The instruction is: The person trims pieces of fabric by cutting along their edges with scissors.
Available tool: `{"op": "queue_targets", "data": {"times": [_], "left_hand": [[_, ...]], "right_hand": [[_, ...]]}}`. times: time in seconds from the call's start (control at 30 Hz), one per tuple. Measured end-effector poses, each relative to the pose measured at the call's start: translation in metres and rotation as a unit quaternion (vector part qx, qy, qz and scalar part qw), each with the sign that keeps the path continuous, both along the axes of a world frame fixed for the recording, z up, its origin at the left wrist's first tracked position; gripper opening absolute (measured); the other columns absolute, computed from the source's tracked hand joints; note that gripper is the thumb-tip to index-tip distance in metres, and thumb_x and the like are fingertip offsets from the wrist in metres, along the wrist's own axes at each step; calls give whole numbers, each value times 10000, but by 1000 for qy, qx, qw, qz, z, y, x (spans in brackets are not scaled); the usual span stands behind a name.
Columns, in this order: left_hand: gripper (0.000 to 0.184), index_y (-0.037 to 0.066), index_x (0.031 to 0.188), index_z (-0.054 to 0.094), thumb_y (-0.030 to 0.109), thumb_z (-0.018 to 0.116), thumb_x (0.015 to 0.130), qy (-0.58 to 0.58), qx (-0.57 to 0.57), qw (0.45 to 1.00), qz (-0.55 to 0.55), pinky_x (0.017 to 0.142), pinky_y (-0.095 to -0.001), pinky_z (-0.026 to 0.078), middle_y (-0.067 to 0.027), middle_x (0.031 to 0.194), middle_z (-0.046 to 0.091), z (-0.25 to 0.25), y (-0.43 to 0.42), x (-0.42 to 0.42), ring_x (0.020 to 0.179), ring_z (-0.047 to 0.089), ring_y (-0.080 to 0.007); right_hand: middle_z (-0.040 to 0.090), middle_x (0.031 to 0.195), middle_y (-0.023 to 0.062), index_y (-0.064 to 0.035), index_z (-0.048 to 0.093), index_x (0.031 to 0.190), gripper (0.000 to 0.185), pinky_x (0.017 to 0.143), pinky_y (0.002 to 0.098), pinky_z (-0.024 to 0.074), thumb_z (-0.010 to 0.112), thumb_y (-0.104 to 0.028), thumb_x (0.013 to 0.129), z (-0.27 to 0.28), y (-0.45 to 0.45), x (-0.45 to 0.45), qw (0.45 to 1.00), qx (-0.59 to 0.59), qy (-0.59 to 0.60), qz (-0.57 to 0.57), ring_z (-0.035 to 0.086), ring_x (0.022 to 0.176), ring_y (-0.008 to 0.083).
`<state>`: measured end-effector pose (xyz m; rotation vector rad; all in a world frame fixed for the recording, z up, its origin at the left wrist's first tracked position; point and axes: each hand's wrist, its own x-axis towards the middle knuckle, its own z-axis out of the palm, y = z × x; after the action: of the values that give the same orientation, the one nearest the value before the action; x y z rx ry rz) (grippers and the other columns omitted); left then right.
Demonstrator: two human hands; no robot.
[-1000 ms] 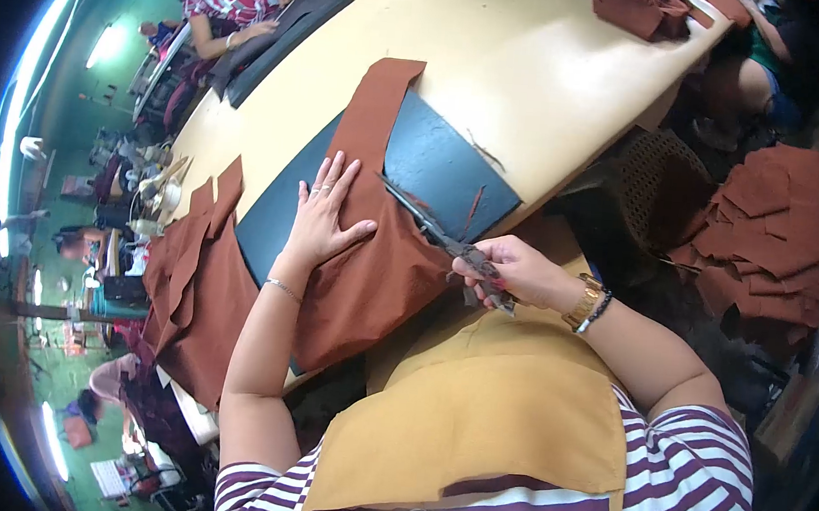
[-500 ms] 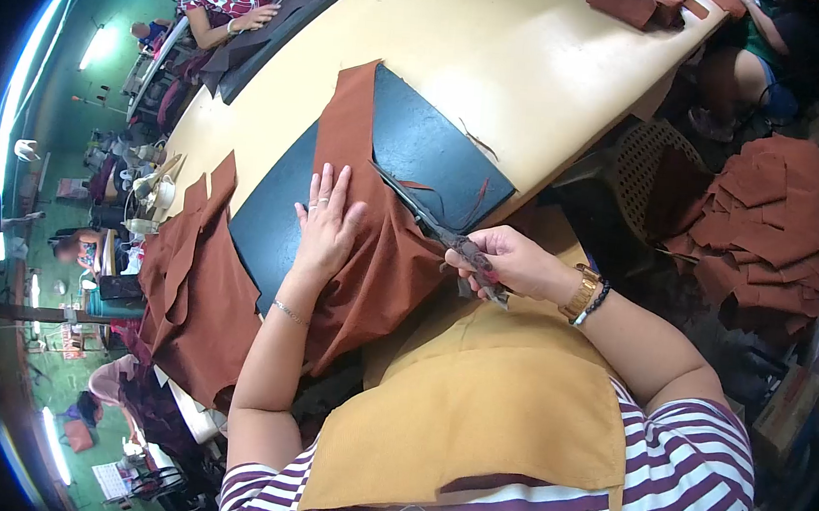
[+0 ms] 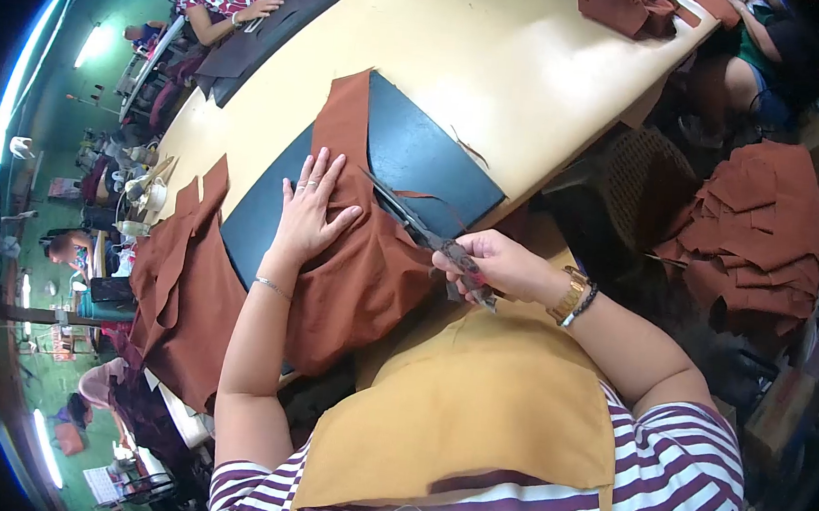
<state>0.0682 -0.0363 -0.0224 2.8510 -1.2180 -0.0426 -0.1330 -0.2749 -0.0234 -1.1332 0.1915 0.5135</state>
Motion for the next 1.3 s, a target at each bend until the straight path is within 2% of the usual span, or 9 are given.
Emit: {"op": "queue_targets", "data": {"times": [0.37,0.47,0.57,0.77,0.87,0.9,1.2,1.3], "left_hand": [[834,186,1467,279,671,483,820,-23,-11,995,93,1032,-698,155,-140,1541,182,-7,-4,-29,1420,150,-354],[809,201,1472,270,646,491,834,-24,6,996,88,1033,-691,167,-118,1548,172,-4,-9,-38,1421,156,-342],[835,180,1469,269,663,484,823,-15,-4,996,90,1026,-705,159,-143,1544,169,-3,-10,-43,1421,141,-360],[808,208,1476,255,634,495,833,-31,6,989,141,1010,-718,173,-116,1551,164,-8,-14,-54,1420,162,-346],[808,222,1484,226,615,502,834,-31,25,990,133,1004,-722,182,-110,1555,151,-7,-17,-61,1422,157,-347],[830,189,1487,217,613,495,830,-1,23,991,131,1015,-728,129,-144,1550,137,-4,-18,-63,1426,123,-361],[835,189,1487,216,599,515,824,13,14,987,157,1002,-736,143,-144,1552,130,-4,-22,-70,1425,123,-366],[835,186,1487,218,582,527,820,0,16,990,143,996,-740,151,-145,1553,123,-6,-22,-78,1425,119,-368]], "right_hand": [[552,668,-36,-86,590,791,243,505,215,458,624,-295,911,-7,5,-4,999,42,-7,-22,537,573,44],[550,675,-39,-84,592,795,238,509,214,462,619,-288,915,0,2,0,1000,26,3,-7,540,586,40],[550,673,-39,-83,593,795,238,513,212,468,618,-287,915,1,3,-3,1000,25,-1,-16,540,584,38],[547,655,-36,-83,586,779,253,516,210,468,635,-299,902,-4,6,-5,999,25,-12,-26,538,570,41],[546,654,-34,-86,578,765,260,507,213,456,638,-300,900,0,7,-2,999,20,-3,-27,532,563,44],[545,654,-34,-88,576,759,262,504,214,451,639,-301,900,1,7,-2,999,19,0,-28,530,561,45],[532,621,-30,-104,563,727,281,497,210,437,637,-312,901,-2,12,-7,999,21,-20,-41,519,545,46],[532,631,-34,-100,571,738,273,510,204,437,635,-308,903,-1,14,-4,999,3,6,-46,515,552,42]]}}
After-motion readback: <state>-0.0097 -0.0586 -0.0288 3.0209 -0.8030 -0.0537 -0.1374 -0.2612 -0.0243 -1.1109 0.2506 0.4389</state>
